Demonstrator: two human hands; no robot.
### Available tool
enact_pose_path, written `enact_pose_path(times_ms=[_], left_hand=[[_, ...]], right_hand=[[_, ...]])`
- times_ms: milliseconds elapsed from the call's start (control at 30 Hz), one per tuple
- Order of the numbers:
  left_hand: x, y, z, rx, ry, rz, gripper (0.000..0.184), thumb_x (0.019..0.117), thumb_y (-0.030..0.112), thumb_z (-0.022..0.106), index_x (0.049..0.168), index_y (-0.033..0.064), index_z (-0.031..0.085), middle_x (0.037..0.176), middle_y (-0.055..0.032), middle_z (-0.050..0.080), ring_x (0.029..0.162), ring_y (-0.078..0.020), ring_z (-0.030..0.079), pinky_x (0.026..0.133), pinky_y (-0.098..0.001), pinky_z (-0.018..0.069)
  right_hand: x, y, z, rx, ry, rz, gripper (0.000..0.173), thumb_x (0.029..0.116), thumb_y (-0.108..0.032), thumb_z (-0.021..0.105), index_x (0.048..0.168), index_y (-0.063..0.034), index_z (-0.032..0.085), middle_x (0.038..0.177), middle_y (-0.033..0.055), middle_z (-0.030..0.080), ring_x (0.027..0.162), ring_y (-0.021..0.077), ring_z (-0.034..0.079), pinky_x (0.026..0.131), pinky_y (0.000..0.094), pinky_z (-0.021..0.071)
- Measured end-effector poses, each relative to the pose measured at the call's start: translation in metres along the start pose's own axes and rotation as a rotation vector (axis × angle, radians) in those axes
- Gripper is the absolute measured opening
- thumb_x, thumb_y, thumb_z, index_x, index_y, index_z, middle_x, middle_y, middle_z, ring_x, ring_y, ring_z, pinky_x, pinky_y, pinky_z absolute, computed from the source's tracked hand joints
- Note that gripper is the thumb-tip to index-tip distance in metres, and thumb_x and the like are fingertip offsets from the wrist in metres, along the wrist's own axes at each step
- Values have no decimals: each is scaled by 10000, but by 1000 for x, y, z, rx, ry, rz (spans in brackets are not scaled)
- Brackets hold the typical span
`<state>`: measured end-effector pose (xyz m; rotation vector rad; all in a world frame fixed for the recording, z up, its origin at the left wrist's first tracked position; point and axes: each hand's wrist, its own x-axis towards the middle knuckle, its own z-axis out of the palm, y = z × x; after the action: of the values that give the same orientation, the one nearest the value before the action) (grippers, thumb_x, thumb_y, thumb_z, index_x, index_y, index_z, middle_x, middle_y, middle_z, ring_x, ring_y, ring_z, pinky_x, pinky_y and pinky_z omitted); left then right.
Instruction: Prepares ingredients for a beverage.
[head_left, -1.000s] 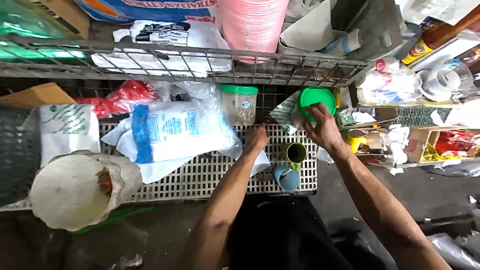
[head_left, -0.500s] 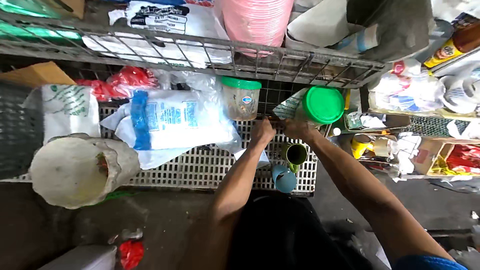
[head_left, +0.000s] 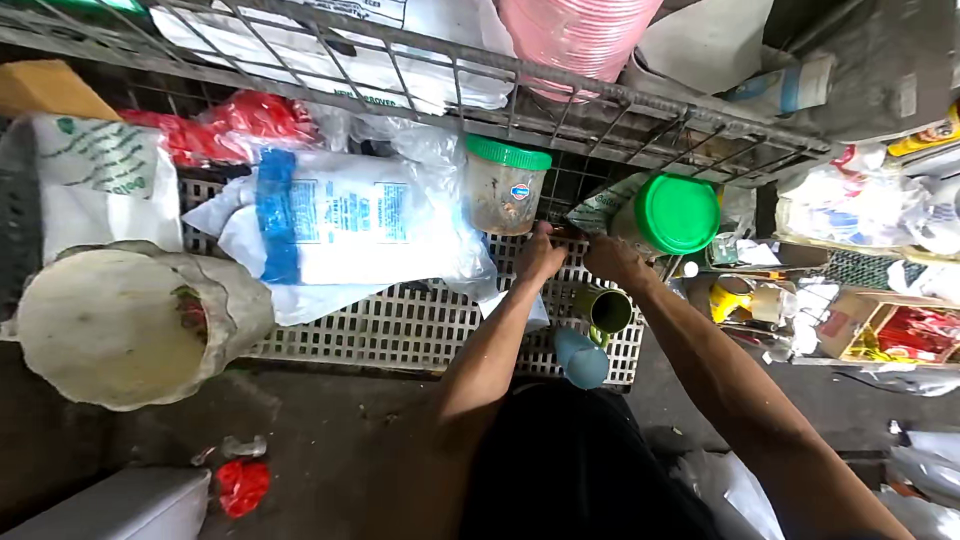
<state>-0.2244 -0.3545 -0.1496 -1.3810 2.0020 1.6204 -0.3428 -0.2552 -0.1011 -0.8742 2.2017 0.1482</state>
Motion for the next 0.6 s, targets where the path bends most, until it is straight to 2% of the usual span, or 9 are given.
enact_pose_path(times_ms=[100,200,267,333,400,467,533,567,600], left_hand=[[-7,10,-1,44,82,72,493,940,213,687,1402,134,536,1188,-220,687,1089,-407,680,889,-617,544],[-18,17,8,188,206,145,465,933,204,680,1375,127,558,1294,-210,635,1066,-396,686,833,-574,578],[-22,15,19,248,285,211,484,913,179,725,1351,102,535,1379,-230,556,992,-413,692,738,-575,599],[-18,12,29,258,332,289,369,898,133,731,1224,83,565,1262,-215,615,910,-394,703,696,-561,600],[-9,9,32,193,356,388,224,904,106,719,1101,60,622,1054,-190,692,865,-370,710,702,-554,592],[-6,6,30,75,345,454,270,941,144,712,1165,42,602,1046,-190,696,910,-350,709,769,-544,594],[-7,-1,25,-35,335,521,436,954,174,701,1351,65,556,1114,-181,694,947,-309,711,825,-510,603],[-12,-4,20,-84,345,568,415,950,161,701,1339,61,595,1097,-167,704,927,-275,714,826,-477,608],[-20,-7,15,-154,356,620,328,946,139,702,1255,39,655,1047,-152,715,875,-237,713,799,-435,613]], right_hand=[[12,-4,-15,20,-121,10,397,1036,-253,531,1349,-26,616,1330,264,626,1227,462,607,971,702,473],[21,1,-15,129,-147,-3,356,1040,-218,512,1282,14,631,1169,272,667,1021,423,675,892,646,516],[22,4,-14,195,-161,2,371,1042,-240,512,1309,-5,617,1132,268,674,943,410,685,854,636,531],[21,13,-7,250,-120,-20,380,1026,-265,528,1348,-87,624,1075,231,688,815,357,678,745,578,547],[20,16,-5,245,-109,-38,390,1034,-289,530,1393,-161,611,1141,212,689,835,352,690,750,578,556],[9,17,-7,270,-81,-47,403,1036,-338,545,1399,-176,615,1199,220,684,918,387,696,803,618,549],[-5,21,-11,326,-43,-63,414,1030,-362,574,1365,-125,629,1179,245,684,955,419,693,837,651,540],[-12,23,-12,352,-23,-70,419,1027,-357,581,1365,-114,628,1147,248,692,935,418,698,830,649,545],[-20,24,-14,375,3,-79,422,1025,-337,581,1376,-106,623,1107,248,700,894,410,702,806,639,553]])
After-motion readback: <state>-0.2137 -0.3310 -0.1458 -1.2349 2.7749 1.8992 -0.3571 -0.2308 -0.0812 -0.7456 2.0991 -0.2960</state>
